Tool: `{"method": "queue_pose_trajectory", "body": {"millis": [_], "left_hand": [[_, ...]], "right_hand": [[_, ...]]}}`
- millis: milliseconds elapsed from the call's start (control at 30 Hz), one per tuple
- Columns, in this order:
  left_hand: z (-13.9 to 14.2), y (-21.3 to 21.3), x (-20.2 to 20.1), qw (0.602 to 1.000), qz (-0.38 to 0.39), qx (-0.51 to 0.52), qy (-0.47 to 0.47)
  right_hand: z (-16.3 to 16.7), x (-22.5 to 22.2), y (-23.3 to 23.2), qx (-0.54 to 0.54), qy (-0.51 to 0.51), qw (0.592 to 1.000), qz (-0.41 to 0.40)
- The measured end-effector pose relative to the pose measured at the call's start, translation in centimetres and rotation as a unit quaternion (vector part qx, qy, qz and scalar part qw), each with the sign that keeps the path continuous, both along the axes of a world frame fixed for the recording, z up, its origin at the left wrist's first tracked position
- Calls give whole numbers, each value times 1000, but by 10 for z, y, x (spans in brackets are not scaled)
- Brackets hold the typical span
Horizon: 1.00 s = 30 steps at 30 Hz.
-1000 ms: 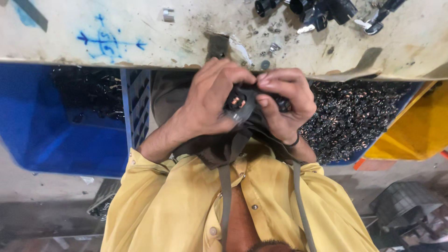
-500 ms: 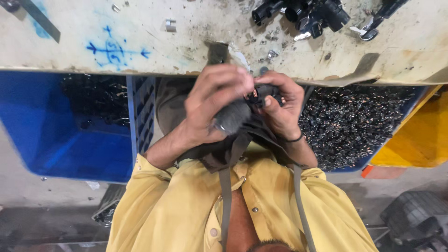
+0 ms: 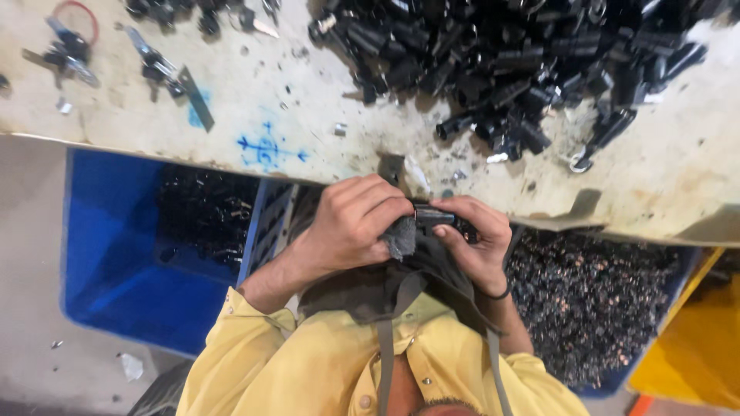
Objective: The person sorts small black plastic connector parts at a workbench, picking items one at a time, handling and checking each by hand, and tossing them into blue bins below the table. A second person briefly hands over additional parts.
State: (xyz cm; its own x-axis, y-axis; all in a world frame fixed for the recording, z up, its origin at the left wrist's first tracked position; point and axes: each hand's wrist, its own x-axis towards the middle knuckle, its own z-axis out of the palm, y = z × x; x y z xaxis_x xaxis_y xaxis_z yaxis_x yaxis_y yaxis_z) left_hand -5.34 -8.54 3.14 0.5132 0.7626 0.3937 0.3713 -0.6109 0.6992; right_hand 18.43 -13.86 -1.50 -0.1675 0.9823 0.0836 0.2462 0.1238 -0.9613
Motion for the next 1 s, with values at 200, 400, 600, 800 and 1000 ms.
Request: {"method": "queue_pose_trajectory", "body": {"millis": [200, 400, 600, 800, 1000], "left_hand": [[-4, 2, 1, 999, -5, 18, -33], [2, 0, 4, 999, 10, 20, -39], [-9, -6, 8, 998, -23, -4, -60], [-18, -14, 9, 997, -14, -11, -77], [-20, -19, 8, 999, -22, 20, -32]], "right_hand": [[-19, 6, -11, -114, 137, 984, -28], [-21, 5, -8, -135, 180, 974, -14], [-24, 13, -8, -149, 178, 968, 90], [-39, 10, -20, -246, 321, 913, 56], [-26, 10, -30, -295, 321, 900, 14]]}}
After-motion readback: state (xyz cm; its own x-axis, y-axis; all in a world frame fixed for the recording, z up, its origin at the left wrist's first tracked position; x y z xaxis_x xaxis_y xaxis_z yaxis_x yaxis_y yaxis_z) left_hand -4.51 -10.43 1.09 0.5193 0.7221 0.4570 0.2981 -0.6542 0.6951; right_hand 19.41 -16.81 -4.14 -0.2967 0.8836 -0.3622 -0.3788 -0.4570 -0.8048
